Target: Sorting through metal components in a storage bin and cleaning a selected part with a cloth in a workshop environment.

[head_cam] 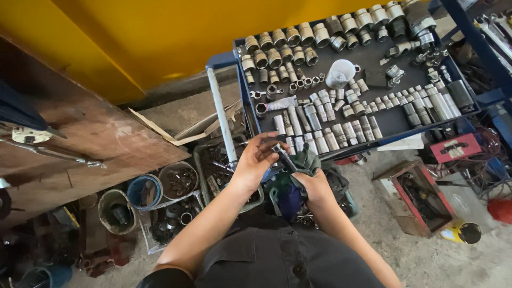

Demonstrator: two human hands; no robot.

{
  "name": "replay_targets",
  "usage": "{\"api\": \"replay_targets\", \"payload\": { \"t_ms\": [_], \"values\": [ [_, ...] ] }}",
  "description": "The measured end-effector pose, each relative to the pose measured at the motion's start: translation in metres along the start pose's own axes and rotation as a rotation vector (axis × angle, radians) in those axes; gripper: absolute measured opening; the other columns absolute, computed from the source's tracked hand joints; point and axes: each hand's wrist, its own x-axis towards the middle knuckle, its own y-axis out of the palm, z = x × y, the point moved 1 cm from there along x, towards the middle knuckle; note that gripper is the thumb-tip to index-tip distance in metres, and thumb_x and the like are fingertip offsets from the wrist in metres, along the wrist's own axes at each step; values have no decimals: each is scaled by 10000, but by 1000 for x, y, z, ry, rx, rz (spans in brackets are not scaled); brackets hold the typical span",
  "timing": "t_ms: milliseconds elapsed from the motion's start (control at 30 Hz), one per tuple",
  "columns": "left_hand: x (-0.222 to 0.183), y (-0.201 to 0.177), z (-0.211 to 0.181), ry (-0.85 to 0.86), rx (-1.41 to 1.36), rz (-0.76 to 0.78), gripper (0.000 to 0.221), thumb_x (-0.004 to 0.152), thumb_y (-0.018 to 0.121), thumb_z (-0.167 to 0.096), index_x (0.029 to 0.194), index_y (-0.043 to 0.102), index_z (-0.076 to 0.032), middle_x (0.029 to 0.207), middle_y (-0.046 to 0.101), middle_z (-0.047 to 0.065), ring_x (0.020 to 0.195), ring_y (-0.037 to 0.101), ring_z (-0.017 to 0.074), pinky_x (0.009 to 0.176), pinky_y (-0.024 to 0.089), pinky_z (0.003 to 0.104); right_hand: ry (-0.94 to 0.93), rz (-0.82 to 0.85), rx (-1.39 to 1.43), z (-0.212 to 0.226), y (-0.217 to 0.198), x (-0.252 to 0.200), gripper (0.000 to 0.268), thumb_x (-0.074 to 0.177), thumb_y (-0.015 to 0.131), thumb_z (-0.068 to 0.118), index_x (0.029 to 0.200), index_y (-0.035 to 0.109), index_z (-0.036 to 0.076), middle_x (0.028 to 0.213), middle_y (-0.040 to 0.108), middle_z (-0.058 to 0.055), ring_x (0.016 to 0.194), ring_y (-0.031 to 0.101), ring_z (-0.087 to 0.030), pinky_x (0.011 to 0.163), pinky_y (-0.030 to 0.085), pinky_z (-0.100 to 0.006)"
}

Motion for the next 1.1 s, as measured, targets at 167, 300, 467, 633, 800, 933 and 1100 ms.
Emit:
{"api": "replay_targets", "payload": {
  "t_ms": [167, 300, 467, 633, 800, 933, 1100],
  "values": [
    [6, -7, 20, -47, -7, -129, 458, 912, 657, 87, 1331, 519, -37, 1150, 675, 97, 1144, 666, 192, 1005, 543, 324, -274, -54, -220, 21, 26, -17, 294, 818, 690, -51, 1108, 702, -6, 973, 747, -33, 820, 693, -125, 731, 550, -283],
    [6, -5, 30, -8, -50, -252, 436, 847, 759, 40, 1224, 552, -32, 1012, 641, 19, 953, 633, 118, 859, 543, 266, -577, -158, -655, 29, 29, -27, 308, 786, 790, -2, 1064, 660, 19, 940, 712, -16, 843, 665, -115, 770, 547, -281],
    [9, -12, 42, -61, 79, -377, 423, 831, 842, -8, 1162, 579, -4, 879, 542, -11, 782, 526, 78, 715, 470, 231, -747, -154, -847, 29, 28, -29, 247, 766, 828, 31, 963, 679, 27, 865, 719, -20, 787, 679, -116, 749, 543, -286],
    [9, -12, 38, -83, 84, -367, 439, 823, 849, -20, 1170, 582, 14, 857, 558, -4, 771, 533, 84, 707, 473, 234, -762, -166, -887, 27, 26, -28, 213, 773, 839, 33, 915, 680, 41, 833, 716, -17, 750, 682, -114, 720, 538, -282],
    [8, -3, 19, -126, -69, -254, 515, 859, 754, 21, 1330, 546, 19, 1040, 694, 84, 1005, 686, 173, 927, 573, 308, -376, -128, -405, 24, 19, -21, 261, 822, 748, -58, 1071, 708, 12, 991, 746, -21, 871, 685, -117, 790, 548, -273],
    [8, -4, 18, -96, -86, -135, 486, 914, 671, 35, 1372, 511, 2, 1194, 713, 144, 1107, 681, 188, 983, 556, 316, -311, -99, -186, 15, 12, -15, 292, 833, 705, -82, 1113, 691, 1, 1015, 738, -27, 869, 688, -126, 784, 548, -280],
    [13, -4, 19, -97, -90, -94, 486, 928, 654, 36, 1385, 497, -16, 1183, 703, 149, 1093, 691, 212, 965, 582, 340, -120, -113, -21, 23, 17, -19, 273, 837, 668, -42, 1099, 701, 26, 983, 748, -41, 825, 712, -150, 751, 564, -302]
  ]
}}
